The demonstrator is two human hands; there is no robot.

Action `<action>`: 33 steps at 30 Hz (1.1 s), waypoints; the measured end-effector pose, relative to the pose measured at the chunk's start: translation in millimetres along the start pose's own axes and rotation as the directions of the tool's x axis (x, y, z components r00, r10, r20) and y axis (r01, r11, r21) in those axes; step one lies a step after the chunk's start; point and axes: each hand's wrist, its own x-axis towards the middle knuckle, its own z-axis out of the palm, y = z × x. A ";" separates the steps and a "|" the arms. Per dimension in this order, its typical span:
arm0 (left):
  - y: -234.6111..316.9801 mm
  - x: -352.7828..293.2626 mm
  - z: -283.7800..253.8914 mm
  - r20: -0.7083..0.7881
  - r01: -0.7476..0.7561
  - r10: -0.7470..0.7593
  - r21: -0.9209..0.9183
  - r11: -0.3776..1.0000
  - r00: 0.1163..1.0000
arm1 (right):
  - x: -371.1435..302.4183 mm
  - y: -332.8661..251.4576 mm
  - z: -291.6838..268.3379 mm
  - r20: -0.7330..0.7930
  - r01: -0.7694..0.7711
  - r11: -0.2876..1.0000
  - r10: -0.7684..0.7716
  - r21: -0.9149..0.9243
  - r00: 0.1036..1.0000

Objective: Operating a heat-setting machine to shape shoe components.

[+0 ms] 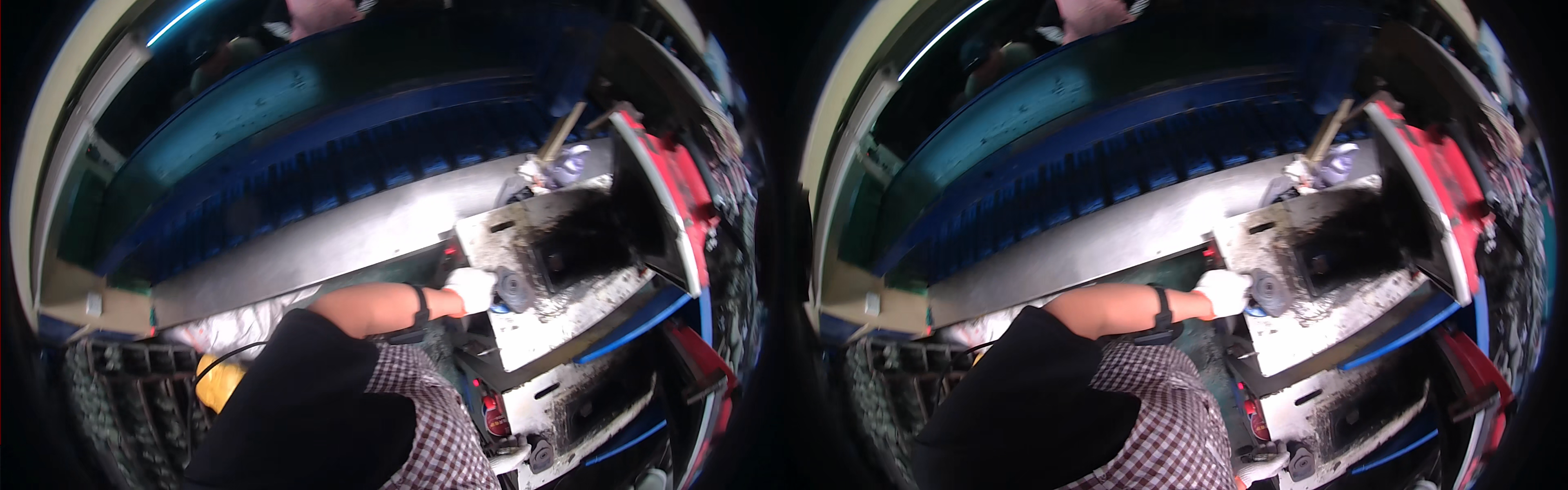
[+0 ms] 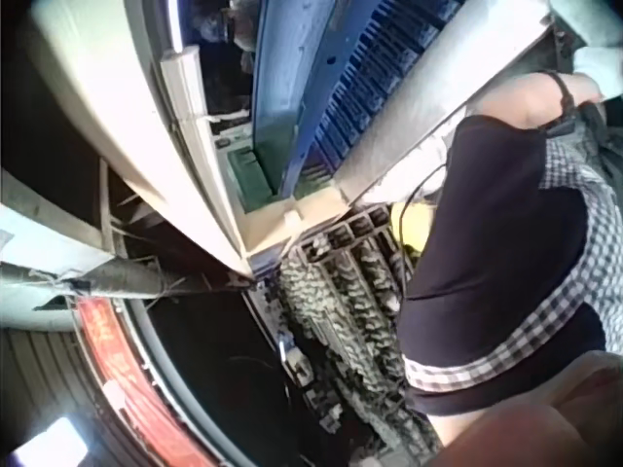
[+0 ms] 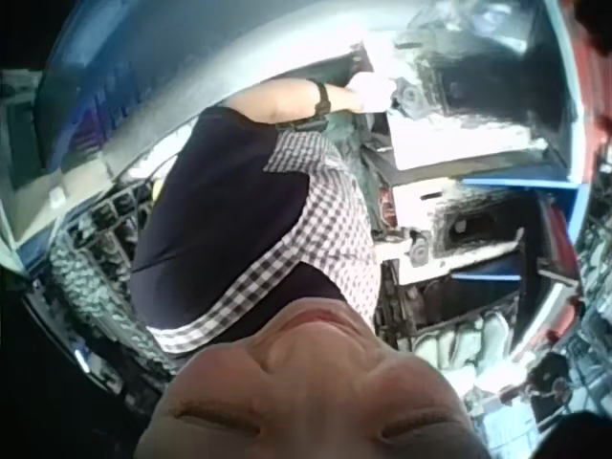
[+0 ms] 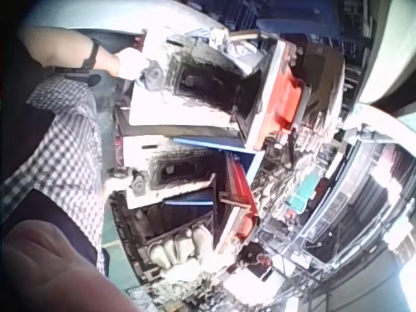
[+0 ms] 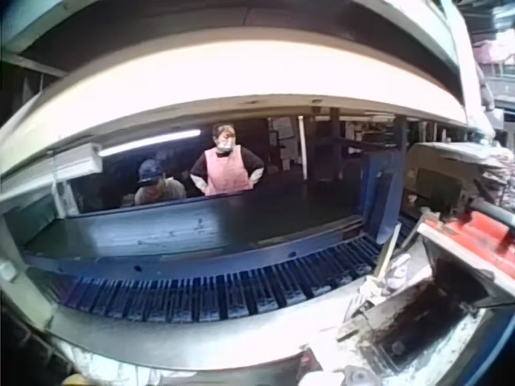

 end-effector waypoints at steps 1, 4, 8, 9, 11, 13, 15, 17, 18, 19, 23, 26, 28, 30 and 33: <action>3.9 1.5 -1.7 -0.012 -0.011 0.011 0.006 1.000 1.000 | 24.0 14.7 -13.3 -0.025 0.009 1.000 -0.009 0.000 1.000; 6.1 5.3 7.9 -0.068 -0.008 0.007 -0.005 1.000 0.998 | 34.8 1.1 -5.2 0.019 0.081 0.990 -0.079 -0.112 0.997; 10.5 5.8 5.5 -0.049 0.014 -0.011 0.043 0.999 0.999 | 50.3 -13.4 10.4 0.138 0.148 0.964 -0.119 -0.223 0.983; 9.9 7.6 8.2 -0.039 0.012 -0.010 0.058 0.998 0.999 | 53.7 -15.0 14.0 0.160 0.161 0.956 -0.124 -0.246 0.979; 6.9 6.4 8.7 -0.046 0.012 -0.009 0.058 0.998 0.999 | 59.6 -17.1 23.2 0.212 0.193 0.940 -0.135 -0.282 0.968; -1.7 12.5 13.5 -0.073 -0.051 0.059 0.109 0.993 0.996 | 63.6 -19.0 27.7 0.249 0.217 0.924 -0.139 -0.316 0.958; -4.7 17.6 0.9 -0.039 -0.109 0.119 0.192 0.975 0.992 | 65.2 -18.7 32.7 0.274 0.239 0.908 -0.146 -0.346 0.951; -7.2 19.4 3.5 -0.032 -0.094 0.102 0.202 0.975 0.994 | 67.8 -18.6 37.0 0.302 0.258 0.893 -0.147 -0.369 0.942; -7.1 19.3 0.8 -0.024 -0.093 0.101 0.206 0.974 0.995 | 68.4 -16.9 41.7 0.318 0.270 0.888 -0.151 -0.373 0.936; -7.6 19.0 -0.3 -0.016 -0.095 0.101 0.211 0.973 0.995 | 68.4 -16.1 44.0 0.330 0.279 0.884 -0.154 -0.375 0.931; -10.7 18.8 4.9 -0.013 -0.067 0.071 0.213 0.975 0.997 | 67.6 -12.0 53.2 0.370 0.310 0.867 -0.161 -0.390 0.915; -8.4 21.9 12.2 -0.039 -0.061 0.071 0.213 0.975 0.997 | 67.1 -7.9 57.6 0.386 0.326 0.857 -0.166 -0.399 0.907; -6.3 20.2 8.6 -0.067 -0.060 0.075 0.207 0.976 0.995 | 61.7 -3.1 63.0 0.385 0.326 0.857 -0.166 -0.400 0.908; -7.0 21.3 10.7 -0.066 -0.061 0.074 0.181 0.982 0.995 | 57.5 1.9 68.4 0.382 0.327 0.857 -0.169 -0.398 0.908; -4.2 19.2 7.7 -0.075 -0.050 0.063 0.162 0.985 0.995 | 52.8 7.9 73.2 0.376 0.326 0.865 -0.177 -0.382 0.910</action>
